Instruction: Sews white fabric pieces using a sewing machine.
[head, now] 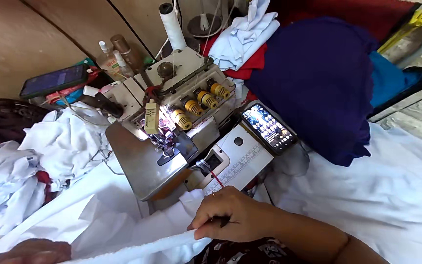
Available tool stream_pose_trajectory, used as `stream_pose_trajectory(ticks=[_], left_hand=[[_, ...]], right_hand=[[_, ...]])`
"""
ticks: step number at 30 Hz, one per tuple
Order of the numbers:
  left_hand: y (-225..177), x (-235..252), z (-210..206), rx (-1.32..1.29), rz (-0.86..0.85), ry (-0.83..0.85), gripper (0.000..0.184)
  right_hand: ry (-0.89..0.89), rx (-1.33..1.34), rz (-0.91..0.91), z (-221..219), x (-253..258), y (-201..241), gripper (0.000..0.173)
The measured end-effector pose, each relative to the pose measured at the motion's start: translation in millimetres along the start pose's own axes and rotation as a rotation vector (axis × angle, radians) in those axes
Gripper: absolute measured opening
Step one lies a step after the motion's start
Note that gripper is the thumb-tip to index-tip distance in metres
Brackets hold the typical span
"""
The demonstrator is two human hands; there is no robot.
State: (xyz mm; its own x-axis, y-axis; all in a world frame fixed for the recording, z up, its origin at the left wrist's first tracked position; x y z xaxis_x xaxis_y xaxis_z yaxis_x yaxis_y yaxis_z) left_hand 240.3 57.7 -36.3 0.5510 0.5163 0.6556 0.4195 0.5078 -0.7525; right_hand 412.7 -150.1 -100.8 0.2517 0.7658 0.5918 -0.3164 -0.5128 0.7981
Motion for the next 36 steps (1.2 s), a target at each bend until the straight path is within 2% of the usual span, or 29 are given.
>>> stream_pose_trajectory(ticks=[3,5,9,12,14,16,19,21,22,23,25,27,28,32,36], left_hand=[[10,1,1,-0.175,0.076,-0.117,0.013],[14,2,1,-0.158,0.079,-0.176,0.012],[-7,14,-15,0.163,-0.087,-0.177,0.004],[-31,35,-29,0.387,-0.209,-0.124,0.009],[-42,58,-27,0.453,-0.25,-0.084,0.013],[-48,78,-15,0.531,-0.261,-0.068,0.017],[-53,95,21,0.672,-0.231,-0.158,0.019],[-41,90,70,0.73,-0.23,-0.172,0.024],[-27,87,108,0.776,-0.25,-0.117,0.027],[-14,78,138,0.838,-0.194,-0.151,0.028],[7,46,174,1.025,0.079,-0.26,0.04],[29,7,195,1.137,0.375,-0.236,0.049],[37,-12,198,1.13,0.44,-0.192,0.054],[41,-57,149,1.043,0.402,-0.088,0.049],[27,-67,79,0.95,0.245,0.101,0.035]], right_hand=[[0.012,-0.025,0.047,-4,-1,6,0.017],[-0.003,-0.055,0.067,-6,1,6,0.017],[-0.153,-0.02,-0.055,11,5,-13,0.021],[-0.268,-0.034,-0.14,27,2,-27,0.021],[-0.262,-0.04,-0.154,22,-1,-29,0.023],[-0.172,-0.033,-0.188,5,-5,-32,0.023],[-0.017,-0.124,-0.215,-20,-11,-41,0.026],[-0.005,-0.301,-0.247,-14,-14,-48,0.037],[-0.005,-0.398,-0.296,-5,-15,-53,0.043],[0.001,-0.495,-0.358,7,-16,-57,0.05],[0.01,-0.701,-0.435,32,-19,-63,0.051],[0.006,-0.896,-0.434,55,-24,-66,0.045],[0.015,-0.959,-0.432,64,-27,-67,0.043],[0.152,-1.048,-0.438,80,-37,-71,0.029],[0.249,-0.97,-0.391,59,-31,-80,0.027]])
Point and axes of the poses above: each hand's wrist, its own x-axis towards the middle knuckle, its own z-axis out of the back of the hand, y = z × x, the point moved 6 cm from there along x, towards the middle knuckle, and after that the axes turned 2 degrees about -y, right-handed, at the moved point
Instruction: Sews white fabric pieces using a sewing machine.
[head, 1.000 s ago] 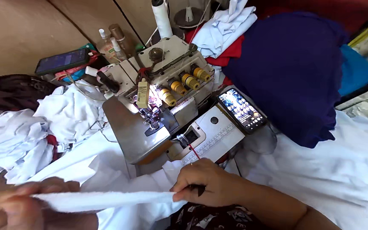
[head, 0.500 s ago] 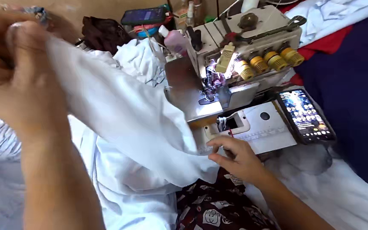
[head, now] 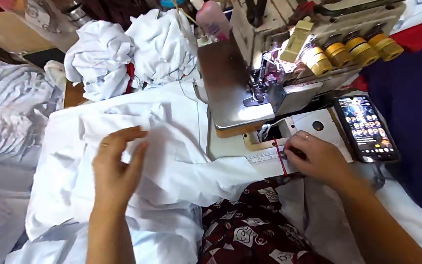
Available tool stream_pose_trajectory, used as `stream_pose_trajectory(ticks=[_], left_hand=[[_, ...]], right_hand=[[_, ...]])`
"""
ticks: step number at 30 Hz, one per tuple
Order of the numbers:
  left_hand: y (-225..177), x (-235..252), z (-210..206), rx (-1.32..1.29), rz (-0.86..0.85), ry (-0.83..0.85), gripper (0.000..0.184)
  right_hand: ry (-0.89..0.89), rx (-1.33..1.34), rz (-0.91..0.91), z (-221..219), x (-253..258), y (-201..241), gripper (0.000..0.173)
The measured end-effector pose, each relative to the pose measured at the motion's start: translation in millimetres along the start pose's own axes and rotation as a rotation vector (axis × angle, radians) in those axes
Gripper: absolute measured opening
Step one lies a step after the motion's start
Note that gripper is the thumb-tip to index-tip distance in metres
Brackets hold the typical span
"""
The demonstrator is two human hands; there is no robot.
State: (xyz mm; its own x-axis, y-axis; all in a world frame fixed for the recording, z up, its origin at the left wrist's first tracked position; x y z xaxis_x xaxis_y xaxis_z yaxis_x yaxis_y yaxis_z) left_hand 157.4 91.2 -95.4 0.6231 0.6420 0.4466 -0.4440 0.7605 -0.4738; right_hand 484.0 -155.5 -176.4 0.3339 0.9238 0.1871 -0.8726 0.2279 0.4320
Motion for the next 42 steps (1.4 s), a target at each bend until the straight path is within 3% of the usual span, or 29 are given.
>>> stream_pose_trajectory(ticks=[4,10,16,20,27,30,33,35,36,38,42], left_hand=[[-40,-5,-21,-0.037,-0.157,0.106,0.024],[-50,-11,-46,-0.072,-0.156,0.231,0.02],[-47,2,-89,-0.09,-0.263,0.43,0.019],[-37,8,-97,-0.116,-0.252,0.499,0.025],[-35,8,-94,-0.219,-0.224,0.612,0.027],[-42,10,-90,-0.191,-0.23,0.61,0.009],[-51,12,-87,-0.135,-0.266,0.568,0.017],[-61,14,-86,-0.134,-0.301,0.56,0.022],[-67,16,-86,-0.138,-0.322,0.557,0.022],[-79,19,-87,-0.132,-0.357,0.536,0.025],[-101,31,-87,-0.101,-0.26,0.415,0.022]], right_hand=[[-0.101,-0.041,0.082,-11,10,16,0.027],[-0.256,0.129,0.226,-16,10,59,0.025],[0.131,0.262,0.307,-68,31,126,0.04],[0.183,0.341,0.283,-62,33,128,0.027],[0.476,1.078,0.238,-49,-3,124,0.027],[0.604,1.414,0.05,-71,-16,136,0.017],[0.771,1.64,-0.222,-93,-32,154,0.039],[0.911,1.704,-0.298,-104,-43,163,0.058],[0.961,1.693,-0.292,-107,-47,166,0.057],[0.911,1.644,-0.203,-103,-47,165,0.04],[0.302,1.348,0.138,-67,-25,149,0.021]])
Point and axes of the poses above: each hand's wrist, its own x-axis towards the middle knuckle, its own z-axis out of the back of the hand, y = z × x, the point moved 6 cm from there along x, towards the middle knuckle, and after that the axes turned 2 degrees about -y, right-handed, at the moved point
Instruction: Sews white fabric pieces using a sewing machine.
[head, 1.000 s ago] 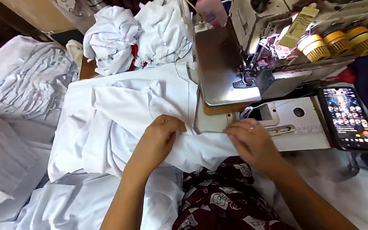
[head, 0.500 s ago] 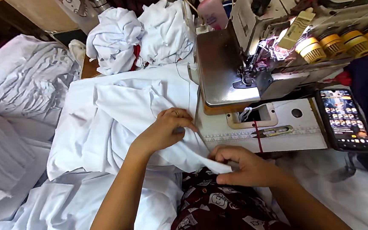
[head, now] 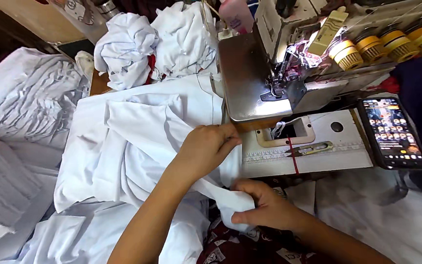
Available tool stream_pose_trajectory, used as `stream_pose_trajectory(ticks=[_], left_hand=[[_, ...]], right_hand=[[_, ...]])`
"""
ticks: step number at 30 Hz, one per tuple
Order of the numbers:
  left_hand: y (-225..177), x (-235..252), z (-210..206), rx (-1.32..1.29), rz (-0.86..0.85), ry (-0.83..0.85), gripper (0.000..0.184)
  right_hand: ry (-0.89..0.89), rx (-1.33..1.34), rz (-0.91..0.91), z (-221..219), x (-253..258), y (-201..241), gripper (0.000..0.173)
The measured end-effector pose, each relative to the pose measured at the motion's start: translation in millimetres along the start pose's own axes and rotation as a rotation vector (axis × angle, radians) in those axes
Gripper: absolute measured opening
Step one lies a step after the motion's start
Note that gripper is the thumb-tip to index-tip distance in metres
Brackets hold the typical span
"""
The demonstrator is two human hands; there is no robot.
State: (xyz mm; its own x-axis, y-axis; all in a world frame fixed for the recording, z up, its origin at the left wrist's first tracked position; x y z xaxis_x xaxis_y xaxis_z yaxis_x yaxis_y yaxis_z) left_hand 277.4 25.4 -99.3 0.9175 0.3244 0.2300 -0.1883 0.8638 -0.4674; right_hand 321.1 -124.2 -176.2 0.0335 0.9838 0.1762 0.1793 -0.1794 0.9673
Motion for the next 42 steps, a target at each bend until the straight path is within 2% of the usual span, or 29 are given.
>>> stream_pose_trajectory(ticks=[2,5,9,14,17,21,27,32,42], left_hand=[[-7,3,3,0.017,0.111,-0.071,0.02],[-9,-2,0,-0.128,0.179,-0.07,0.02],[-6,-19,-5,-0.54,0.193,0.045,0.019],[-8,-35,-7,-0.654,0.184,0.098,0.027],[-8,-37,-11,-0.587,0.189,0.044,0.023],[-8,-35,-7,-0.591,0.13,-0.043,0.02],[-1,-43,9,-0.587,0.124,-0.141,0.017],[6,-51,22,-0.623,0.156,-0.174,0.013],[1,-56,31,-0.909,0.115,-0.159,0.014]], right_hand=[[-0.082,-0.174,0.207,11,6,22,0.02],[-0.115,-0.136,0.301,18,12,42,0.011],[-0.317,-0.146,0.259,36,22,31,0.009],[-0.45,-0.205,0.181,49,23,12,0.013],[-0.389,-0.219,0.182,48,23,11,0.021],[-0.208,-0.238,0.254,43,25,21,0.031],[-0.063,-0.301,0.202,43,10,12,0.03],[-0.112,-0.365,0.115,56,-13,-2,0.029],[-0.353,-0.202,0.068,84,-26,3,0.012]])
Point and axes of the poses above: each hand's wrist, its own x-axis towards the middle knuckle, its own z-axis out of the back of the hand, y = z × x, the point moved 6 cm from there along x, towards the middle knuckle, and after that the axes turned 2 degrees about -y, right-handed, at the moved point
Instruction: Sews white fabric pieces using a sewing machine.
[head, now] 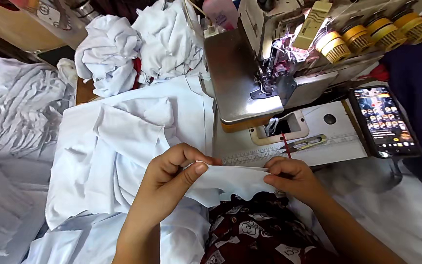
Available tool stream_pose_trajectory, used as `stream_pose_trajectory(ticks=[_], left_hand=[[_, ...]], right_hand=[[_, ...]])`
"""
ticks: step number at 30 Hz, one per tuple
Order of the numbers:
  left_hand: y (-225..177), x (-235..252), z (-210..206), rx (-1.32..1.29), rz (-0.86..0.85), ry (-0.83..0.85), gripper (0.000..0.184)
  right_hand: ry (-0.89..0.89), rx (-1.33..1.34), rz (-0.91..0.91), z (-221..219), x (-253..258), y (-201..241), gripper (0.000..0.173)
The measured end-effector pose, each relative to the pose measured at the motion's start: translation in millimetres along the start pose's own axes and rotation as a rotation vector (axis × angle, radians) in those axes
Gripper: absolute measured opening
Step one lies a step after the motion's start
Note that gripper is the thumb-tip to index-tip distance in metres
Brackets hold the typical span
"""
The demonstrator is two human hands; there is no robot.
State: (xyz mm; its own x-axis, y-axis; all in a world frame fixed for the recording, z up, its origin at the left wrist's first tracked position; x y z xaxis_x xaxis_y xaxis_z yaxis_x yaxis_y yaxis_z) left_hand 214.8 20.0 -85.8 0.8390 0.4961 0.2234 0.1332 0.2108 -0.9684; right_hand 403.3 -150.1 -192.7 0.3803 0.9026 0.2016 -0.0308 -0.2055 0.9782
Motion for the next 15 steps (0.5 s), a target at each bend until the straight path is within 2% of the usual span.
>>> stream_pose_trajectory(ticks=[4,8,11,15], left_hand=[[-6,-5,-4,-0.04,-0.009,0.023,0.015],[-2,-9,1,-0.027,-0.018,-0.021,0.015],[-7,-19,1,0.186,-0.048,-0.075,0.017],[-29,-35,-14,0.448,-0.062,-0.021,0.017]], right_hand=[[-0.085,0.012,-0.08,-4,4,0,0.007],[-0.113,-0.009,-0.104,-6,5,0,0.008],[-0.13,-0.007,-0.115,-6,6,-2,0.011],[-0.135,-0.062,-0.127,-4,6,-2,0.021]])
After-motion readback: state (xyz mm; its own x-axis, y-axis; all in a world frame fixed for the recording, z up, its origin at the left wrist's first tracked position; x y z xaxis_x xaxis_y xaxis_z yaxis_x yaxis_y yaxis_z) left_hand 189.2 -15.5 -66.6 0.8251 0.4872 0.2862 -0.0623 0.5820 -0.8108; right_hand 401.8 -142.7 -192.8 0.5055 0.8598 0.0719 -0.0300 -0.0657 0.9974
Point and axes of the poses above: each hand's wrist, its own x-axis towards the middle knuckle, its own z-axis out of the back of the hand, y = z × x, the point moved 6 cm from there along x, towards the middle knuckle, and after that the axes turned 2 degrees about -y, right-handed, at the moved point
